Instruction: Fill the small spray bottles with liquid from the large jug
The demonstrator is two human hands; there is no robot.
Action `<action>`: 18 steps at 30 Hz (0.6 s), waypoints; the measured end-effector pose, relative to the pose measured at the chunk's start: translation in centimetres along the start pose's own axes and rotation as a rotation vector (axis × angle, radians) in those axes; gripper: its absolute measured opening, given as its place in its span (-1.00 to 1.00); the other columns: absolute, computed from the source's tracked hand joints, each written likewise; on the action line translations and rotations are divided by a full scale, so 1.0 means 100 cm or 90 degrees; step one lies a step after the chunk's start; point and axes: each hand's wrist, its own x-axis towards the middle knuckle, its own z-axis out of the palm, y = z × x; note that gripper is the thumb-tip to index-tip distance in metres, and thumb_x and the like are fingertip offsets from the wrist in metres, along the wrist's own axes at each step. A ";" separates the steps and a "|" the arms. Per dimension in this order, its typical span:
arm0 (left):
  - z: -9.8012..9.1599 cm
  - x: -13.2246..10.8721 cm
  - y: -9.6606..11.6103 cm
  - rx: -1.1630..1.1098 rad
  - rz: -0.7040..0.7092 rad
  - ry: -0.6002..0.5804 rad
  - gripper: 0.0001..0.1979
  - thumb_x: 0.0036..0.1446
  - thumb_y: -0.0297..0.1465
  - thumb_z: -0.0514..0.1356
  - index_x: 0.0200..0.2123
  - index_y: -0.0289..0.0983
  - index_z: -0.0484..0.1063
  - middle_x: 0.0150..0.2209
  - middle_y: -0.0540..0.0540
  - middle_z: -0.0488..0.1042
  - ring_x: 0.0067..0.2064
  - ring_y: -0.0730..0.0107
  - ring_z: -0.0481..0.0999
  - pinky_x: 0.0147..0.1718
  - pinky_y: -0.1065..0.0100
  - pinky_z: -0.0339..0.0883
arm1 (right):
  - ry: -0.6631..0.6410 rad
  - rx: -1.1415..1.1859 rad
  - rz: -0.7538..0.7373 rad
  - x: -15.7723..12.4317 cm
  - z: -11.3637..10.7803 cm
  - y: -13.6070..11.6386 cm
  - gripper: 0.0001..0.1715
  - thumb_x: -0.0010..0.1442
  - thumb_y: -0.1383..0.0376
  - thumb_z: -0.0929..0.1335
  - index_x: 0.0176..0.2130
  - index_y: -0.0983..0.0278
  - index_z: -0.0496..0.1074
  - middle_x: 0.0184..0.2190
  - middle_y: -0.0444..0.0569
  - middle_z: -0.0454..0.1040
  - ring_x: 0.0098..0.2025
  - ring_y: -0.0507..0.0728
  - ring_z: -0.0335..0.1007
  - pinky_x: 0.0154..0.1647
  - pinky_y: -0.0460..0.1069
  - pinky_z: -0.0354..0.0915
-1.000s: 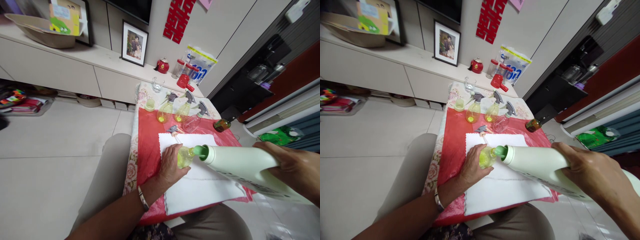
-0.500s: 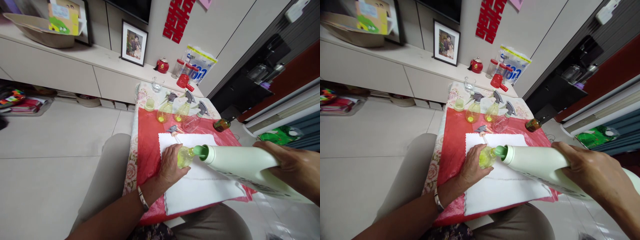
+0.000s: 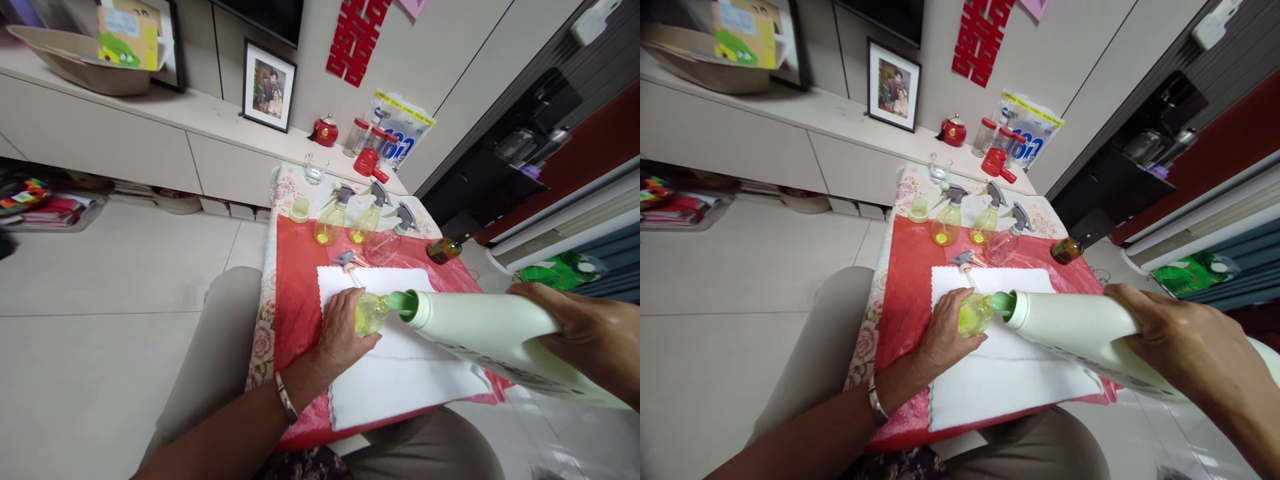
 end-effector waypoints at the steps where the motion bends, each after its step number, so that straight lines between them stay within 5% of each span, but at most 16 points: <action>1: 0.000 0.000 0.000 0.000 0.002 -0.001 -0.17 -0.18 -0.50 0.45 0.18 -0.24 0.20 0.13 -0.27 0.43 0.17 -0.10 0.42 0.17 -0.14 0.35 | -0.002 -0.005 0.003 0.000 0.000 0.000 -0.45 -0.02 0.14 0.24 -0.04 -0.09 0.53 -0.35 -0.13 0.63 -0.47 0.25 0.52 -0.58 -0.01 0.21; 18: 0.001 -0.001 -0.002 -0.005 0.010 0.007 -0.16 -0.18 -0.49 0.46 0.18 -0.22 0.20 0.12 -0.26 0.43 0.16 -0.09 0.43 0.16 -0.14 0.36 | -0.011 0.002 0.001 0.001 0.001 0.001 -0.48 -0.01 0.10 0.23 -0.07 -0.10 0.53 -0.37 -0.15 0.62 -0.47 0.24 0.52 -0.57 -0.01 0.21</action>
